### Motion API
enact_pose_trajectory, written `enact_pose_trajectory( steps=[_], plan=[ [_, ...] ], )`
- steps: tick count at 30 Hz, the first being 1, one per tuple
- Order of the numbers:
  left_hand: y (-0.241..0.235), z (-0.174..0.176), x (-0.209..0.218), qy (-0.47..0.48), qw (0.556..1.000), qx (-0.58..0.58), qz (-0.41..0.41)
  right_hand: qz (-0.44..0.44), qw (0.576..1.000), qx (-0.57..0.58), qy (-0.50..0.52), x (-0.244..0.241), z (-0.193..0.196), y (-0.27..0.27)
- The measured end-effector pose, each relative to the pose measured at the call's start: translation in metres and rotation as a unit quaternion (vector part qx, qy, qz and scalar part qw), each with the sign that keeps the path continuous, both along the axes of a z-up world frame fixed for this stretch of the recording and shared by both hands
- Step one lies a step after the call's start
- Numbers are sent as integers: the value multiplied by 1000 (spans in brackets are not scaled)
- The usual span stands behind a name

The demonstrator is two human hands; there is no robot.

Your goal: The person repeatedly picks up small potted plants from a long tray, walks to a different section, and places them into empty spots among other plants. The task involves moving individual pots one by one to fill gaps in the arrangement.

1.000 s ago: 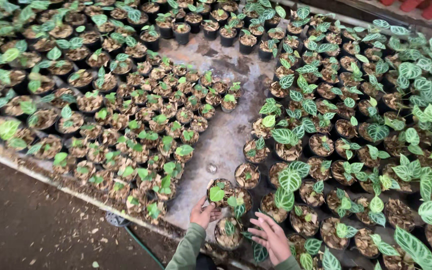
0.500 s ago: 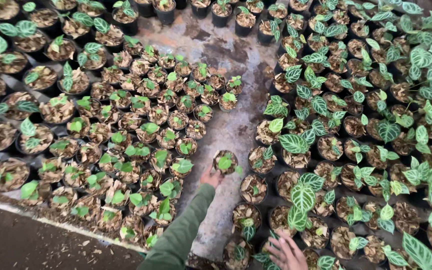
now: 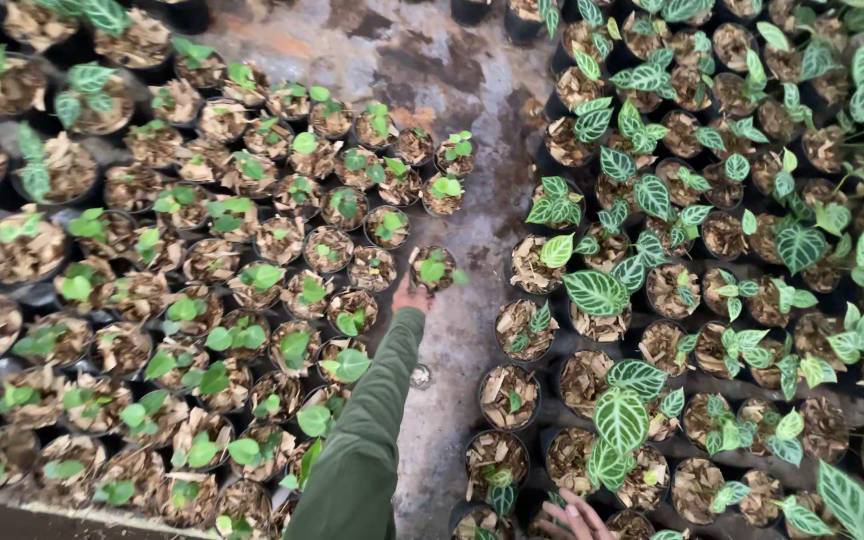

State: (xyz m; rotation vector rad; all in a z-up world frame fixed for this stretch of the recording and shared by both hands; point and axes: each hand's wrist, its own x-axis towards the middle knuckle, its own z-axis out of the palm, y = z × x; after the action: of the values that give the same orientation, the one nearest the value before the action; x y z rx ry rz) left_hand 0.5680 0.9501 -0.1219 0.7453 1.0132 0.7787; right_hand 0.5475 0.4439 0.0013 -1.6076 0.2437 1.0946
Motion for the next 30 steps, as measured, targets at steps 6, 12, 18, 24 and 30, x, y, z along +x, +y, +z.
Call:
enact_pose_trajectory(
  steps=[6,12,18,24,30],
  plan=[
    [22,-11,15,10,1000,-29,-6,-28,999,-4,-27,8,-81,-41],
    [33,-25,36,44,999,26,1,-10,994,-99,46,34,-112,-60],
    [44,-39,50,2,1000,7,26,9,986,-161,40,24,-91,-38],
    [54,-39,54,-33,999,-10,21,5,996,-33,-87,5,-115,-44],
    [43,-37,43,92,995,21,32,-44,999,7,-1,1,-100,-46]
  ],
)
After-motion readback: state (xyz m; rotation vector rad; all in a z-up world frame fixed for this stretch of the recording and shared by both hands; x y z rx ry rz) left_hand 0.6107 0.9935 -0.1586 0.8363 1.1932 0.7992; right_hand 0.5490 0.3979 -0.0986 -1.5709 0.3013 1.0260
